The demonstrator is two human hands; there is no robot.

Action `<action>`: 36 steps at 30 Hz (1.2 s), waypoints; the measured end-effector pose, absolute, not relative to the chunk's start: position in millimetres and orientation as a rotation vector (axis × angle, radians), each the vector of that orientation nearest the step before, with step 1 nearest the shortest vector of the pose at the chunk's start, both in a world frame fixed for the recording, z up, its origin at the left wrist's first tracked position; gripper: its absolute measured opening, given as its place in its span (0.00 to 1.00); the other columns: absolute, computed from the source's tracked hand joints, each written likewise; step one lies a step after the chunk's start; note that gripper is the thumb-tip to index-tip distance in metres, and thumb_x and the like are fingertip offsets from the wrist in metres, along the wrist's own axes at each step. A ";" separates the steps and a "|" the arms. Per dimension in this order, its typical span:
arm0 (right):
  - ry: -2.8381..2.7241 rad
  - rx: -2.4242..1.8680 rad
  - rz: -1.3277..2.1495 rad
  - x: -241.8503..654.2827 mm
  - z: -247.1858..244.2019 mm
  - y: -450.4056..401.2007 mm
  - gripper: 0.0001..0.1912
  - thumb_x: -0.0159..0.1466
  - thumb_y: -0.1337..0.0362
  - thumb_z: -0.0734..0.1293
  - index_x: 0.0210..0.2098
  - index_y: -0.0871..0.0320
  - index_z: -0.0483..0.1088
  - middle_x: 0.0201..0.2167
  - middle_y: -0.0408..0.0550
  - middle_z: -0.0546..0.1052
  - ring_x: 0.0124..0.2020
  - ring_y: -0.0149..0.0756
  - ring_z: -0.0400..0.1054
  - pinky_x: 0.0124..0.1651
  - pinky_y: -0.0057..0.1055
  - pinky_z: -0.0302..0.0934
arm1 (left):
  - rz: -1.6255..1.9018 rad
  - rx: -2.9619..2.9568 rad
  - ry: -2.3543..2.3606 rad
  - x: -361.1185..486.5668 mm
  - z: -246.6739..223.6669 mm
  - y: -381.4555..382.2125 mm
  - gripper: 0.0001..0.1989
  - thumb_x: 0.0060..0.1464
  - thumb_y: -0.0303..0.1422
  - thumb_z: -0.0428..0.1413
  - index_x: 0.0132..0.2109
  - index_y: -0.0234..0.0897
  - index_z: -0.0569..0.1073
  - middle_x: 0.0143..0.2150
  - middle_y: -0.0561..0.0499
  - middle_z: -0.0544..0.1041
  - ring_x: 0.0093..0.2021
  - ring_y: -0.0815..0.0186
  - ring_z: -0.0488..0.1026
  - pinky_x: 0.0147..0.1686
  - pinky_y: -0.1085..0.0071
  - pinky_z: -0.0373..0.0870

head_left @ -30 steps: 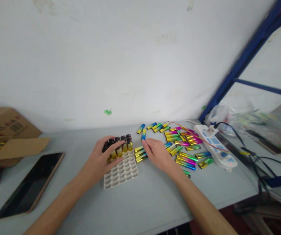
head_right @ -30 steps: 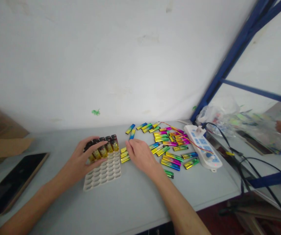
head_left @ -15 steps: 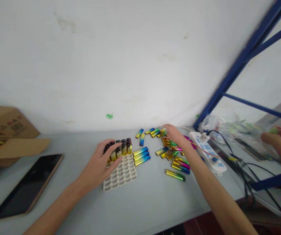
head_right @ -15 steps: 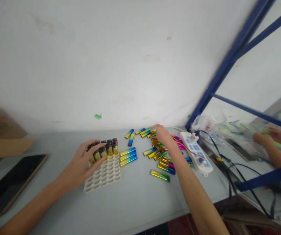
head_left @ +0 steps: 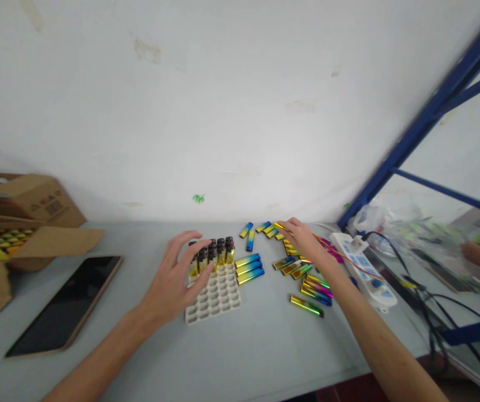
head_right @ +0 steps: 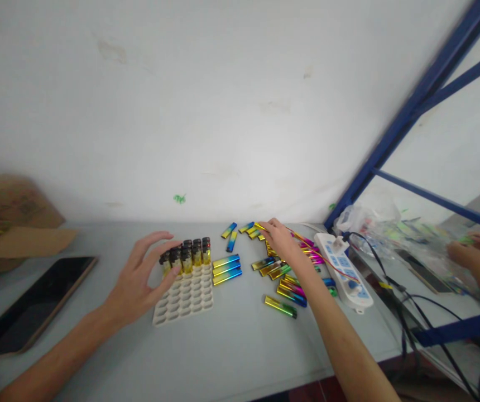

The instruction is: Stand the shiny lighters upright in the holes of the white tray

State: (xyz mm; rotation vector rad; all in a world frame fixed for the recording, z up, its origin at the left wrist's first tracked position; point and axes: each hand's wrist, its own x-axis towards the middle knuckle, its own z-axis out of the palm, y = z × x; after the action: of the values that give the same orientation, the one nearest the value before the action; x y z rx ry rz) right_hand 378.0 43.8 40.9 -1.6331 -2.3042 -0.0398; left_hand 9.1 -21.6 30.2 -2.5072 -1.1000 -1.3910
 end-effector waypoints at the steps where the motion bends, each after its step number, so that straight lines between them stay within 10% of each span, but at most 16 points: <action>1: -2.262 -1.557 0.024 368.8 45.2 37.3 0.19 0.76 0.64 0.59 0.62 0.60 0.72 0.46 0.55 0.78 0.46 0.40 0.74 0.55 0.39 0.67 | -1.480 -2.458 -1.097 10.0 32.6 -24.8 0.17 0.62 0.29 0.58 0.57 0.41 0.72 0.56 0.41 0.73 0.58 0.52 0.72 0.61 0.52 0.69; 6: -1.957 -1.108 0.738 306.9 64.3 -1.7 0.21 0.68 0.52 0.71 0.56 0.54 0.71 0.42 0.48 0.80 0.37 0.36 0.75 0.39 0.33 0.72 | -1.816 -2.510 -1.305 16.0 39.9 -42.3 0.02 0.60 0.31 0.60 0.37 0.41 0.77 0.29 0.52 0.76 0.30 0.65 0.72 0.36 0.67 0.71; 10: -1.827 -0.964 1.103 268.3 68.7 -17.7 0.16 0.62 0.51 0.76 0.41 0.56 0.76 0.39 0.47 0.80 0.36 0.35 0.75 0.36 0.30 0.72 | -1.673 -2.850 -1.490 19.7 34.9 -41.6 0.09 0.63 0.37 0.60 0.46 0.38 0.77 0.34 0.51 0.81 0.28 0.69 0.71 0.32 0.73 0.69; 16: -1.811 -0.821 1.292 255.3 53.3 -11.9 0.16 0.69 0.51 0.70 0.48 0.54 0.81 0.45 0.50 0.77 0.36 0.34 0.75 0.44 0.35 0.74 | -1.421 -3.056 -1.473 19.8 32.1 -30.7 0.11 0.66 0.39 0.57 0.43 0.36 0.78 0.31 0.55 0.79 0.29 0.70 0.72 0.34 0.74 0.67; 24: -1.814 -0.935 1.208 257.1 37.1 -7.3 0.22 0.67 0.48 0.72 0.54 0.53 0.78 0.36 0.44 0.74 0.31 0.32 0.70 0.32 0.28 0.66 | -1.379 -3.395 -1.555 30.2 25.0 -34.9 0.15 0.70 0.41 0.52 0.39 0.36 0.74 0.32 0.52 0.79 0.31 0.69 0.74 0.34 0.73 0.68; 32: -1.868 -1.220 0.672 284.1 11.6 -4.9 0.22 0.75 0.50 0.60 0.41 0.57 0.78 0.25 0.43 0.79 0.23 0.32 0.70 0.30 0.28 0.62 | -1.958 -3.529 -1.760 35.1 18.0 -37.4 0.21 0.67 0.50 0.54 0.55 0.40 0.61 0.36 0.52 0.76 0.26 0.73 0.62 0.27 0.75 0.62; 36: -1.861 -1.314 0.421 287.6 13.4 -12.7 0.24 0.72 0.49 0.66 0.25 0.57 0.75 0.15 0.39 0.73 0.16 0.28 0.64 0.25 0.26 0.57 | -2.107 -3.417 -2.062 34.7 23.5 -36.0 0.22 0.64 0.54 0.55 0.46 0.39 0.67 0.25 0.62 0.60 0.22 0.74 0.52 0.21 0.78 0.52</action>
State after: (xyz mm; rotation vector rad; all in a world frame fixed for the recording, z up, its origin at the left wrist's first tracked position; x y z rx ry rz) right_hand 287.6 -12.7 13.4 -1.3140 -1.8614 0.4212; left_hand 34.7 -36.0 23.5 -3.4174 -2.0624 -2.1070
